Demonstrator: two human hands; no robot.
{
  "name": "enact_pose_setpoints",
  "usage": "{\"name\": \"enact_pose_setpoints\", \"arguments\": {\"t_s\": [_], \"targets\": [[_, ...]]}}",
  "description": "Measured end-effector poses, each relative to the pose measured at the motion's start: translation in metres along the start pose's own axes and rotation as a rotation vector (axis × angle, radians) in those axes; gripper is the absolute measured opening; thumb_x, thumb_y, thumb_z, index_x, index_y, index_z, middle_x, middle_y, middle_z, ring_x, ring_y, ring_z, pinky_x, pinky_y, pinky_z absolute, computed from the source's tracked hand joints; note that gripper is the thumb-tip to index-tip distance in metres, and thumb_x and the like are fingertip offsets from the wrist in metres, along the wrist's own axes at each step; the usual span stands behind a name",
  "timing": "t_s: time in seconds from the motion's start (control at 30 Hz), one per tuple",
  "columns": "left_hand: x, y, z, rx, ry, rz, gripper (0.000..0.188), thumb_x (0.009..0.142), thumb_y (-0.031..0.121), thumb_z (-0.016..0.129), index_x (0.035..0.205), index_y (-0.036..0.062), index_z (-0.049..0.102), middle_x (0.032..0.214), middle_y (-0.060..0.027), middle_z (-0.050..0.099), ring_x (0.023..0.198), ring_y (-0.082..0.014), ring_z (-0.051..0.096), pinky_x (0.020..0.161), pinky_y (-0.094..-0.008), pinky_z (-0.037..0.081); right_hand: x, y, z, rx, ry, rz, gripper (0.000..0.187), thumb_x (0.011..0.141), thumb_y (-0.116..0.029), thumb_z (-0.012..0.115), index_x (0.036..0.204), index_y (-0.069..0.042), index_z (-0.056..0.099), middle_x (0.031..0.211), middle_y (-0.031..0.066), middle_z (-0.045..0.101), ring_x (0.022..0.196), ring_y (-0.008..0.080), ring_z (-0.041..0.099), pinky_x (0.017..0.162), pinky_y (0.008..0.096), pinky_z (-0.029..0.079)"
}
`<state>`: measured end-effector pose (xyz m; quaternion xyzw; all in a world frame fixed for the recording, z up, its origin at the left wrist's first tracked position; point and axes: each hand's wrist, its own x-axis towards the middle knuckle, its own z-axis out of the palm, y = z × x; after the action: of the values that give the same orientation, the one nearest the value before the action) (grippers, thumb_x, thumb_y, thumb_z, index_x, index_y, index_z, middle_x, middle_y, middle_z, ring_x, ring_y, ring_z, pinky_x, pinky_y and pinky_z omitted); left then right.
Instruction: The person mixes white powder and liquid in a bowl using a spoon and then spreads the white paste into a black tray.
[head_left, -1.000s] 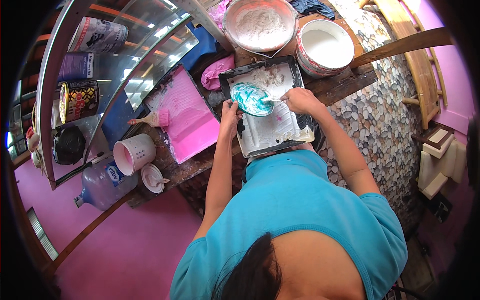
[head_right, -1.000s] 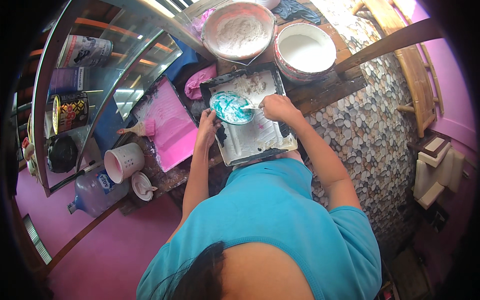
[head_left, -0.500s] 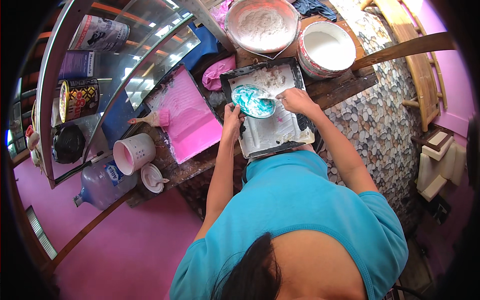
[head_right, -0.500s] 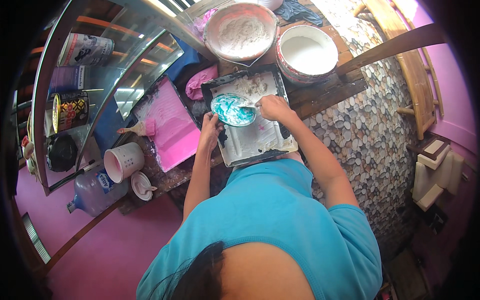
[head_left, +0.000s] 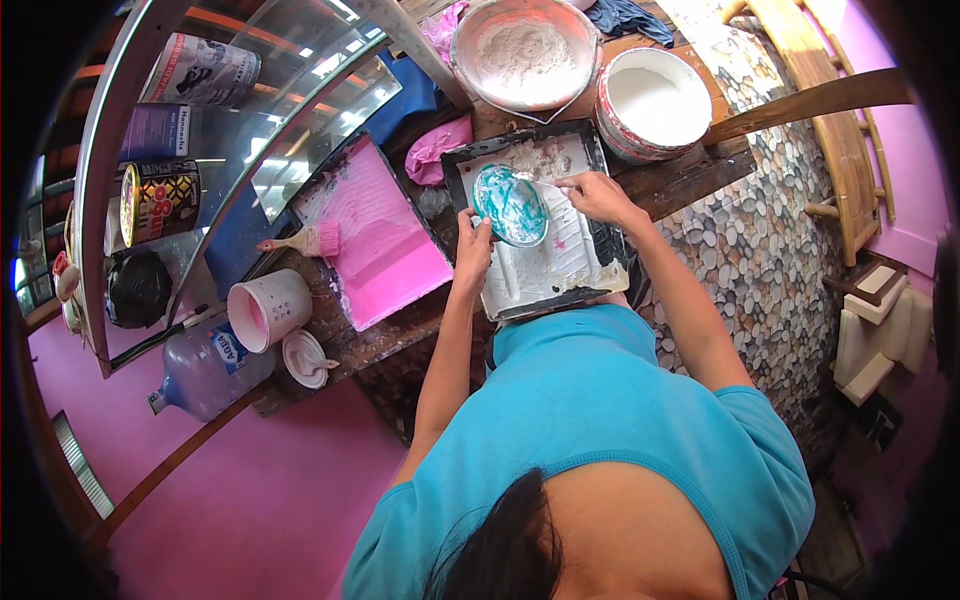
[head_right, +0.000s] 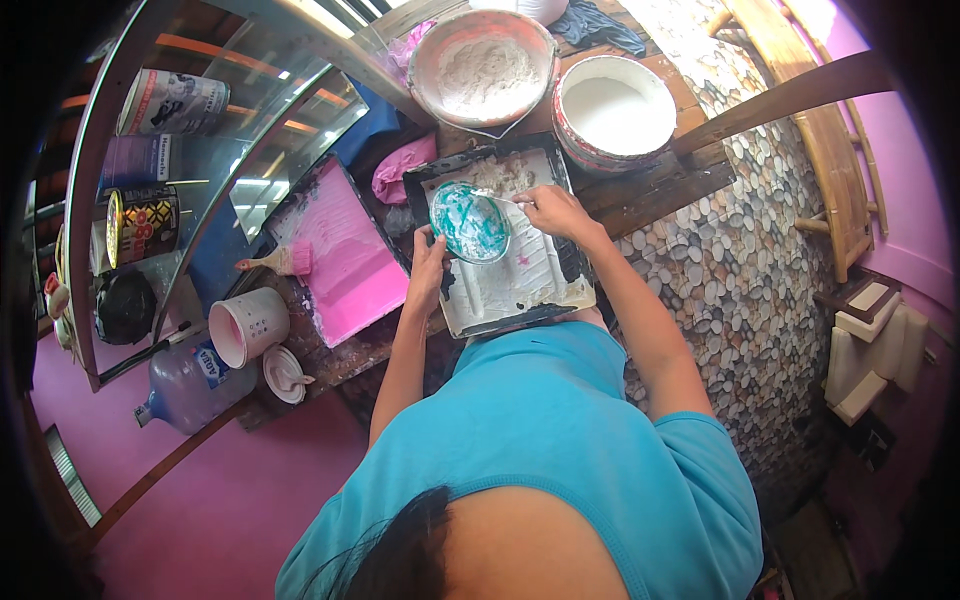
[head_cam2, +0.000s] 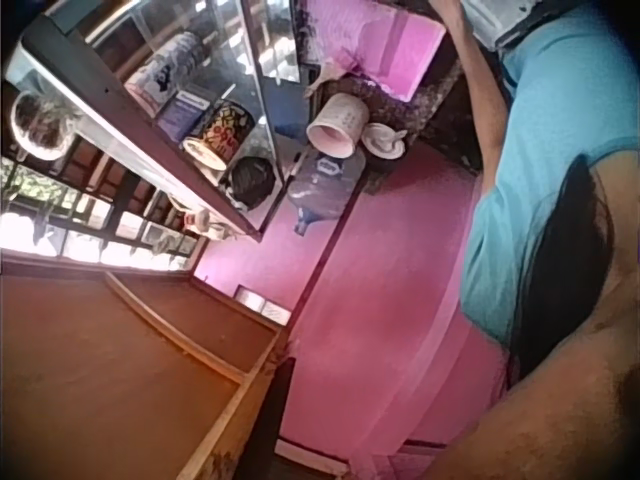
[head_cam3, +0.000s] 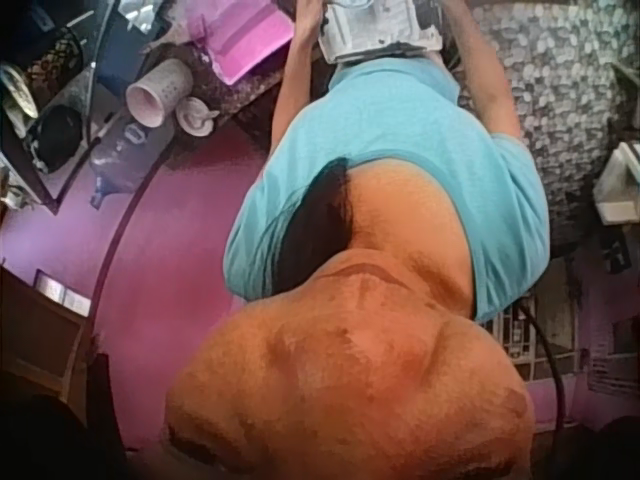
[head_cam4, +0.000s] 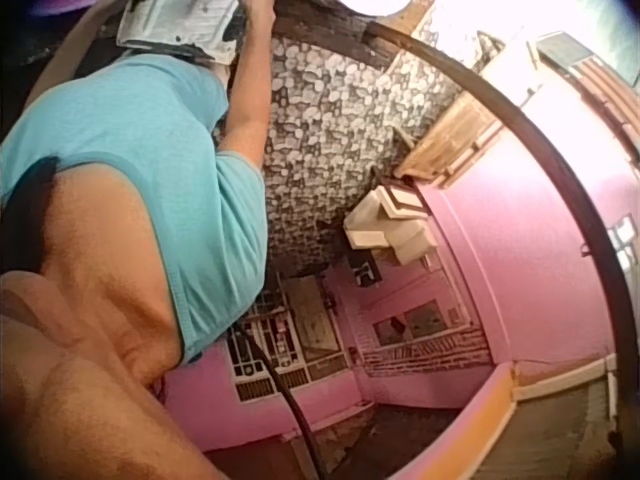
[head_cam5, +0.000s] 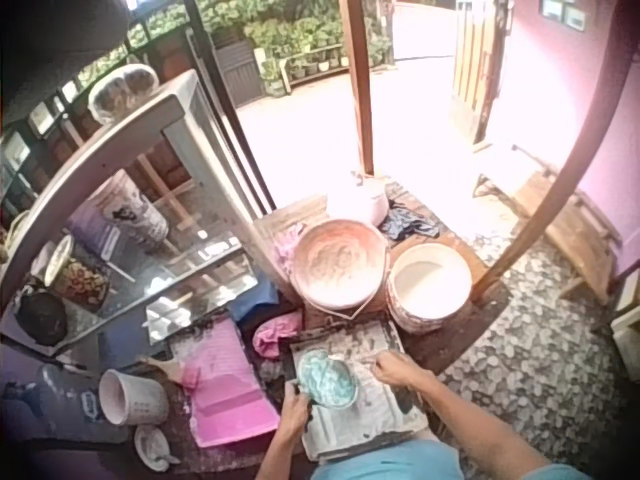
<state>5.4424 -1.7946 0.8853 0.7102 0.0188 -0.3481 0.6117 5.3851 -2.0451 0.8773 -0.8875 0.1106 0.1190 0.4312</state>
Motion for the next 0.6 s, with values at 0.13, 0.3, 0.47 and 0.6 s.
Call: {"name": "enact_pose_setpoints", "arguments": {"t_s": [0.13,0.3,0.47,0.6], "targets": [[-0.005,0.014,0.004,0.061,-0.022,-0.042,0.029,0.095,0.024,0.044,0.116,0.0049,0.038,0.085,-0.0014,0.052,0.068,-0.0062,0.04,0.06,-0.0227,0.033,0.004,-0.003,0.009,-0.016,-0.057,0.077,0.034,0.08,-0.015,0.046,0.109,-0.011,0.065,0.096,0.0218,0.063,0.091,0.0355,0.061,0.083,0.0415,0.047],[-0.005,0.02,0.005,0.019,-0.023,-0.012,0.032,0.095,0.022,0.043,0.121,0.004,0.036,0.08,0.0005,0.047,0.068,-0.0069,0.039,0.061,-0.0223,0.033,0.011,-0.039,0.002,-0.005,0.023,0.097,0.031,0.081,-0.019,0.051,0.108,-0.017,0.065,0.089,0.02,0.064,0.085,0.0357,0.061,0.08,0.0422,0.047],[-0.002,0.017,0.003,0.006,0.033,-0.041,0.035,0.096,0.02,0.041,0.126,0.0032,0.034,0.081,0.0006,0.045,0.068,-0.0076,0.038,0.062,-0.0222,0.034,-0.008,-0.039,-0.002,-0.071,0.17,-0.092,0.03,0.08,-0.02,0.054,0.107,-0.018,0.066,0.085,0.0192,0.064,0.079,0.0351,0.062,0.076,0.0423,0.048],[-0.005,0.013,0.002,-0.009,0.035,-0.032,0.036,0.096,0.02,0.039,0.127,0.0027,0.034,0.082,0.0003,0.044,0.068,-0.0078,0.038,0.063,-0.0224,0.034,-0.022,-0.022,-0.001,-0.043,0.08,0.033,0.031,0.081,-0.019,0.053,0.109,-0.018,0.065,0.082,0.019,0.064,0.076,0.0338,0.062,0.073,0.0411,0.048]]}}
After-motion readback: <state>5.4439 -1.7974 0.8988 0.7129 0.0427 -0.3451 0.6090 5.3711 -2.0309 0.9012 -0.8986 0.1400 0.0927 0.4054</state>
